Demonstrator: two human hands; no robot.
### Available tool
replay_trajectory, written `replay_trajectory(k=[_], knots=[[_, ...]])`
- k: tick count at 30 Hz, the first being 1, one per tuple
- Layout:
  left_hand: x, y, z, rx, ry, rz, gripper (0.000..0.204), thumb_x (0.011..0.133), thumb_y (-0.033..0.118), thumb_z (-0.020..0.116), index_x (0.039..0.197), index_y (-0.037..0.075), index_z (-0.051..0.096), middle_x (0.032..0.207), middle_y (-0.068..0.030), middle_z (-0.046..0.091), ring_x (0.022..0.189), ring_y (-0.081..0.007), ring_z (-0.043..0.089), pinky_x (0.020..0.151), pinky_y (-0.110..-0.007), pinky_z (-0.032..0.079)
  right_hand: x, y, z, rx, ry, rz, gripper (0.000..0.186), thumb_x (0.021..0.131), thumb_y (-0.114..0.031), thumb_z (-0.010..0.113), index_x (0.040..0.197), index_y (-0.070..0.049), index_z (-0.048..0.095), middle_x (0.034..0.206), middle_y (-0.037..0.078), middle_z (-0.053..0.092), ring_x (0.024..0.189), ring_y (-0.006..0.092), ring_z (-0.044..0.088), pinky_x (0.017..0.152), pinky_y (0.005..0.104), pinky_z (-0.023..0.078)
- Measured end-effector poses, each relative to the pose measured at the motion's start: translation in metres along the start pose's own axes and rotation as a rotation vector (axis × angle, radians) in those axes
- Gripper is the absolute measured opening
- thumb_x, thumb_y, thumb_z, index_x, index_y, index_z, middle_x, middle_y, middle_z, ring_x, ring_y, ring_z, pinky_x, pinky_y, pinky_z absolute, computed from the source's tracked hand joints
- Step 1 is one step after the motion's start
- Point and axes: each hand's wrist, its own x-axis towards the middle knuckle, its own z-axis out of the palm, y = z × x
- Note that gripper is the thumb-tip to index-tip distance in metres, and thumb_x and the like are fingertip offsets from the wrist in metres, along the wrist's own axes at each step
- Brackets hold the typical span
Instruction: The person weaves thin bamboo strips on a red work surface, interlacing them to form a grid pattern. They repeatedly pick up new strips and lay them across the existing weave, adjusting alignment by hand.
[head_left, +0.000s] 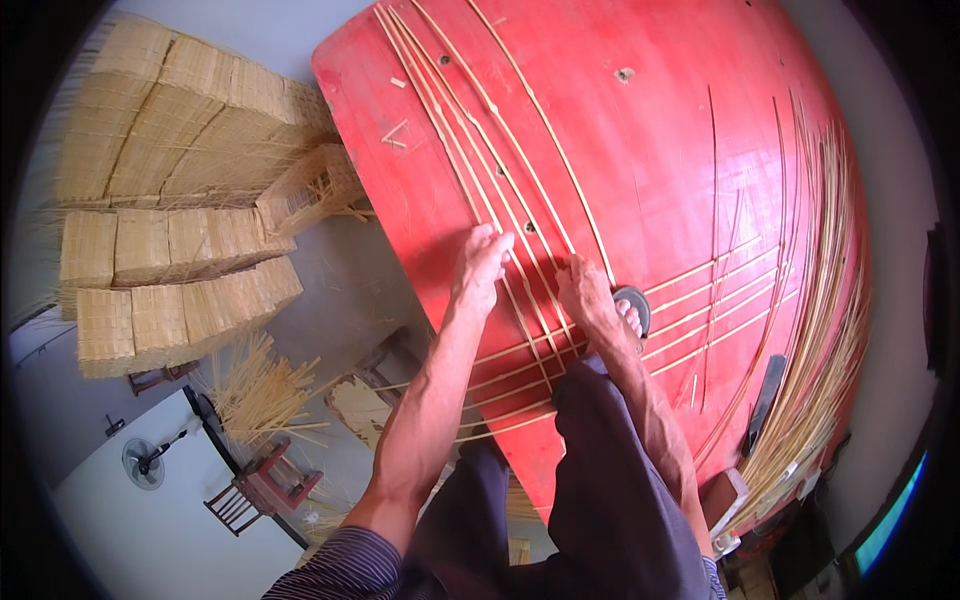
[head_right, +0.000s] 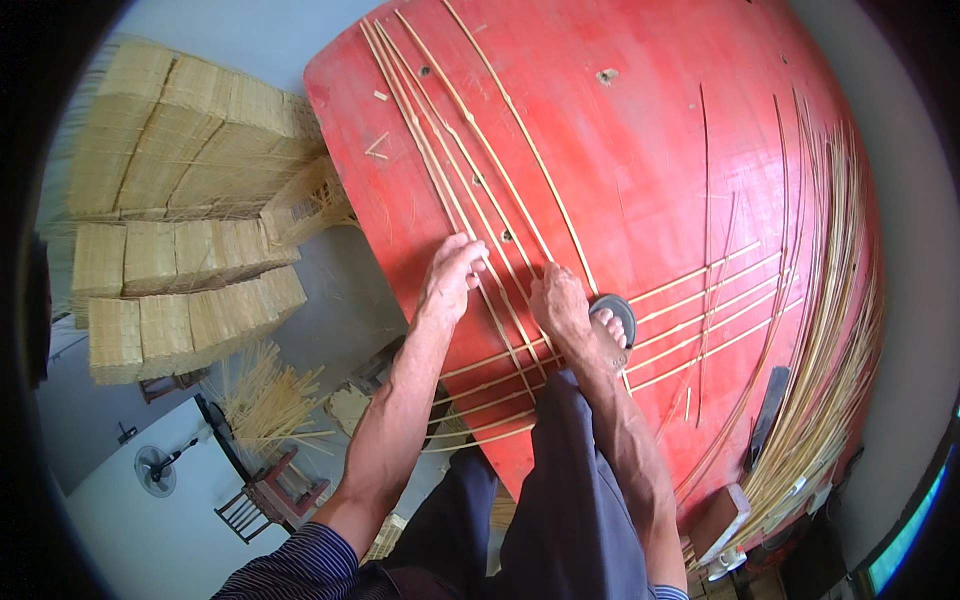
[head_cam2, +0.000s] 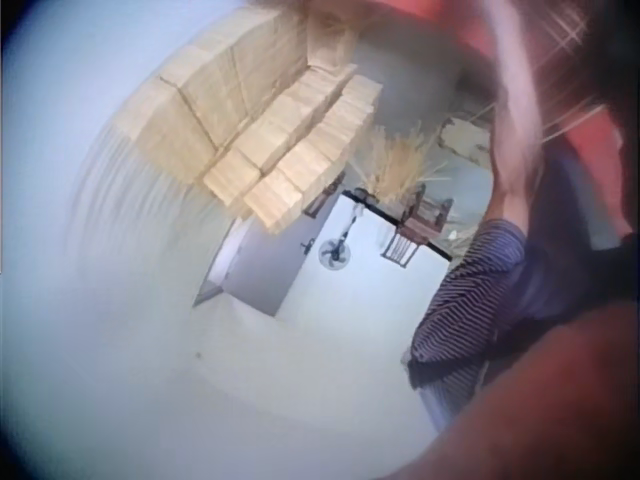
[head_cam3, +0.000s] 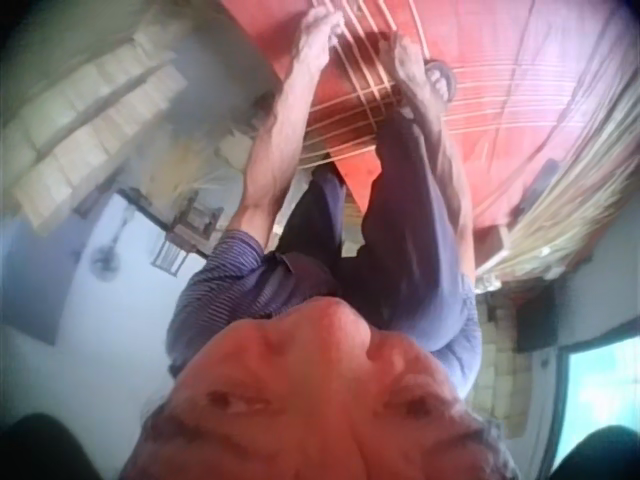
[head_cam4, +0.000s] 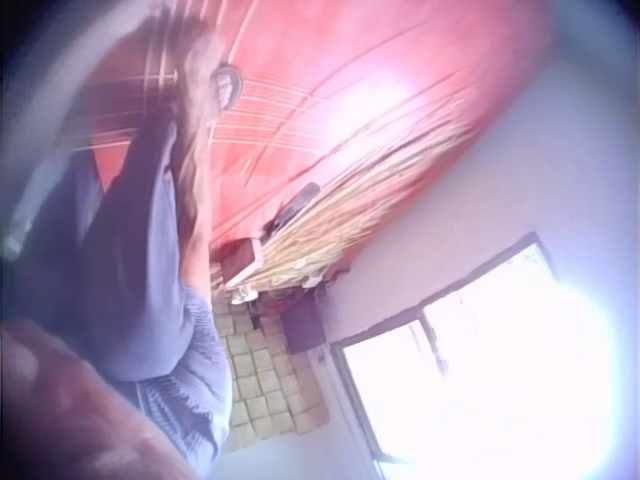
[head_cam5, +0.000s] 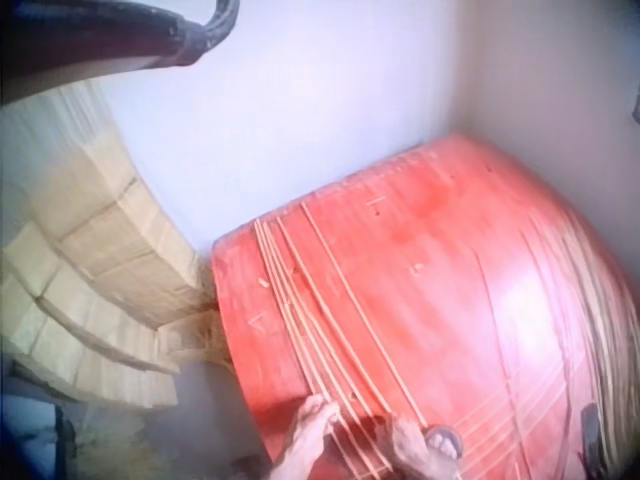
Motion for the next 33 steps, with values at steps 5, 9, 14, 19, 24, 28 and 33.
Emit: replay_trajectory(k=[5, 9, 14, 19, 24, 28, 33], knots=[[0.002, 0.005, 0.003, -0.051, -0.309, 0.136, 0.038, 0.091, 0.036, 0.07, 0.108, 0.003, 0.065, 0.104, -0.0054, 0.069, 0.1, -0.0145, 0.066, 0.084, -0.034, 0.054, -0.019, -0.029, -0.012, -0.12, 0.127, 0.028, 0.021, 0.087, -0.016, 0.063, 0.091, 0.003, 0.056, 0.089, 0.03, 0.065, 0.084, 0.0473, 0.065, 0.073, 0.0555, 0.053], [0.013, 0.01, -0.002, -0.122, -0.26, -0.068, 0.044, 0.093, 0.034, 0.069, 0.119, 0.0, 0.059, 0.114, -0.0158, 0.066, 0.104, -0.0275, 0.068, 0.087, -0.041, 0.056, -0.021, -0.035, 0.0, -0.058, 0.059, 0.085, 0.02, 0.086, -0.015, 0.063, 0.089, 0.003, 0.056, 0.084, 0.029, 0.065, 0.08, 0.0467, 0.066, 0.071, 0.0548, 0.053], [0.026, 0.011, 0.013, -0.181, -0.296, -0.141, 0.042, 0.091, 0.03, 0.072, 0.12, 0.005, 0.058, 0.111, -0.0148, 0.067, 0.091, -0.0265, 0.07, 0.07, -0.035, 0.054, -0.011, -0.002, 0.002, 0.021, 0.101, 0.01, 0.017, 0.083, -0.011, 0.063, 0.087, 0.005, 0.057, 0.082, 0.03, 0.064, 0.081, 0.0474, 0.064, 0.072, 0.0542, 0.052], [0.028, 0.013, 0.007, -0.146, -0.348, -0.097, 0.043, 0.093, 0.028, 0.07, 0.126, 0.005, 0.057, 0.1, -0.0048, 0.068, 0.084, -0.016, 0.067, 0.069, -0.03, 0.05, -0.014, 0.0, 0.005, 0.144, 0.146, -0.067, 0.012, 0.084, -0.008, 0.059, 0.088, 0.002, 0.056, 0.085, 0.028, 0.064, 0.082, 0.0466, 0.063, 0.073, 0.0541, 0.051], [0.023, 0.031, 0.024, 0.049, -0.447, 0.023, 0.04, 0.094, 0.031, 0.067, 0.125, 0.006, 0.062, 0.101, -0.004, 0.068, 0.091, -0.0132, 0.063, 0.08, -0.029, 0.049, -0.014, 0.001, -0.024, 0.077, 0.201, 0.03, 0.012, 0.086, -0.01, 0.059, 0.087, 0.002, 0.056, 0.08, 0.025, 0.062, 0.085, 0.0461, 0.063, 0.072, 0.0555, 0.05], [0.037, 0.037, 0.012, -0.033, -0.584, 0.224, 0.048, 0.094, 0.038, 0.062, 0.125, 0.002, 0.061, 0.123, -0.0106, 0.065, 0.116, -0.0212, 0.061, 0.096, -0.035, 0.047, -0.002, -0.004, -0.031, -0.04, 0.434, 0.049, 0.013, 0.087, -0.012, 0.061, 0.087, 0.0, 0.056, 0.079, 0.023, 0.061, 0.084, 0.0468, 0.063, 0.072, 0.0548, 0.051], [0.046, 0.047, 0.039, -0.484, -0.751, 0.038, 0.086, 0.09, 0.064, 0.056, 0.143, -0.003, 0.041, 0.146, -0.0235, 0.047, 0.133, -0.0389, 0.047, 0.108, -0.055, 0.042, 0.015, 0.032, -0.038, 0.046, 0.318, 0.123, 0.015, 0.085, -0.016, 0.063, 0.089, -0.001, 0.064, 0.085, 0.025, 0.066, 0.085, 0.0446, 0.065, 0.073, 0.0526, 0.052]])
